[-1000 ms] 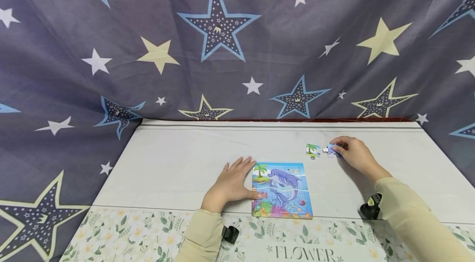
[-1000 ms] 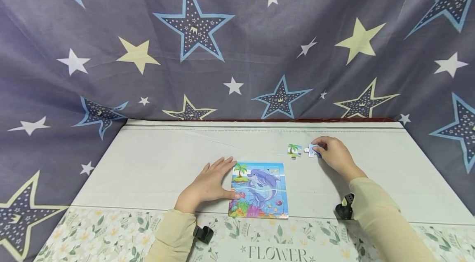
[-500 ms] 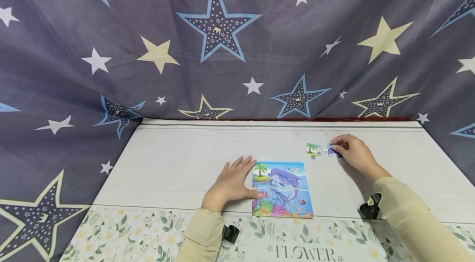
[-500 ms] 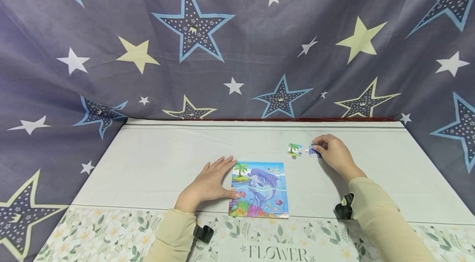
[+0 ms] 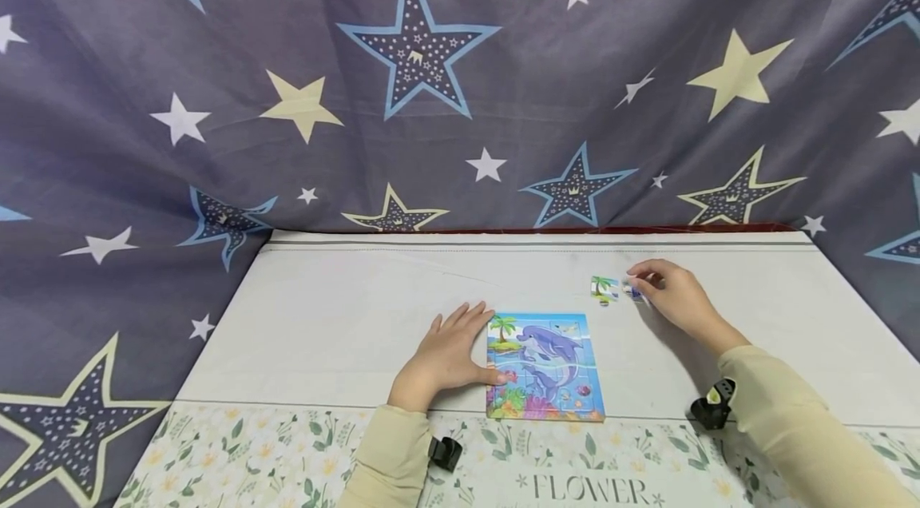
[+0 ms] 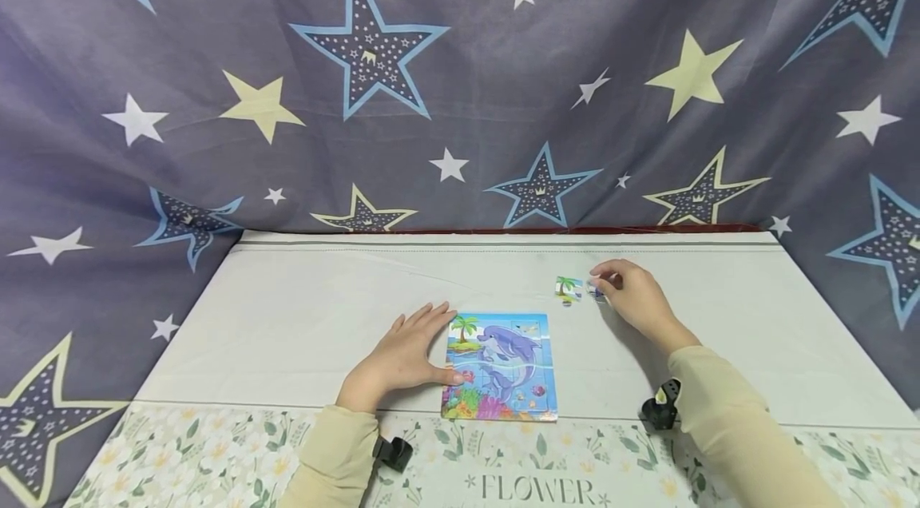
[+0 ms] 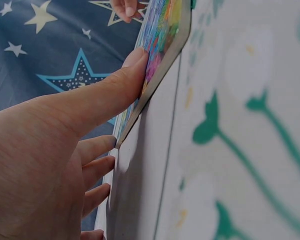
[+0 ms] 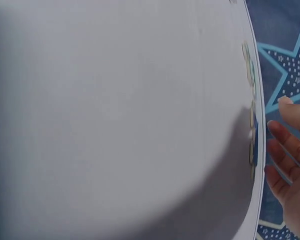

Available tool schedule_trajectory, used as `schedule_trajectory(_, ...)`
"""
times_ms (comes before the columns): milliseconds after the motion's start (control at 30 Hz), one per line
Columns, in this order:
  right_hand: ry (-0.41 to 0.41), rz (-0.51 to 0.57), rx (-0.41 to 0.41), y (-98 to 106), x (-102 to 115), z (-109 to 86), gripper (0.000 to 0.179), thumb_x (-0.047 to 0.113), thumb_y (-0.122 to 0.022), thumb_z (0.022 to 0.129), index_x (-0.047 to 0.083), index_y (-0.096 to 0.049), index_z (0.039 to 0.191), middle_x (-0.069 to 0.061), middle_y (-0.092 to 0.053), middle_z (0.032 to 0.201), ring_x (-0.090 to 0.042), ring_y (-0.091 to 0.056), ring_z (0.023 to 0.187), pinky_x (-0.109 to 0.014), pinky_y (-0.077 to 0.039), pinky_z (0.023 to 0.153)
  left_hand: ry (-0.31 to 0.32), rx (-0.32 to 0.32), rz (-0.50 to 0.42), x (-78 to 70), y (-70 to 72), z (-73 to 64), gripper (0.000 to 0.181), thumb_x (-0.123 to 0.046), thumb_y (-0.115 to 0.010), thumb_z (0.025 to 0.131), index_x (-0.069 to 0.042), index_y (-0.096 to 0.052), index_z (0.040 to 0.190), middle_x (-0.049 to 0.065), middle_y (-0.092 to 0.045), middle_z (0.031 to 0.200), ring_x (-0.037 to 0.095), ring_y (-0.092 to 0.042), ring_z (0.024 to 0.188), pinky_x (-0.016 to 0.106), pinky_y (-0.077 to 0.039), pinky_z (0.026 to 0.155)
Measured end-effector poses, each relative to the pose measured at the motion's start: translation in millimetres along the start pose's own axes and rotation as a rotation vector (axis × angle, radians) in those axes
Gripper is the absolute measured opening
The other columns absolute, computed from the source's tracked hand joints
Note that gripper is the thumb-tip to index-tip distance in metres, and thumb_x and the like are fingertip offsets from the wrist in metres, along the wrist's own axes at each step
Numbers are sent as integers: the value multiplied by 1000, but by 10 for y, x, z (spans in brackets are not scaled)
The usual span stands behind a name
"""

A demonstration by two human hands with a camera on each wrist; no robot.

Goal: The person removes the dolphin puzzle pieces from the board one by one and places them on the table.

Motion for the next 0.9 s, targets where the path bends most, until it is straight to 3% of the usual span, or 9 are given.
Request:
schedule_trajectory(300,33,52,78,-155,224,-57,18,11,-66,96,1,-68,111,-10,-66,98,-23,-57,81,-33,-46,63,2,0,-5,0,1,-9,105,-58,-81,72,-15,-34,156,4,-25,163,29,-15,150,58,-7,119)
schedule_trajectory(900,162,107,145,-429,657,-205,15,9,-72,91,9,-71,106,3,-66,95,-13,-58,80,-27,-51,65,2,-1,-2,5,1,3,106,-60,-81,72,-16,-33,156,4,-24,163,29,-15,150,58,-6,119)
Point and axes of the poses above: each hand's wrist, its own z-axis towards the middle knuckle, its own y-axis out of the back of the hand, x = y × z, the point moved 9 cm from there along z, towards the middle knuckle
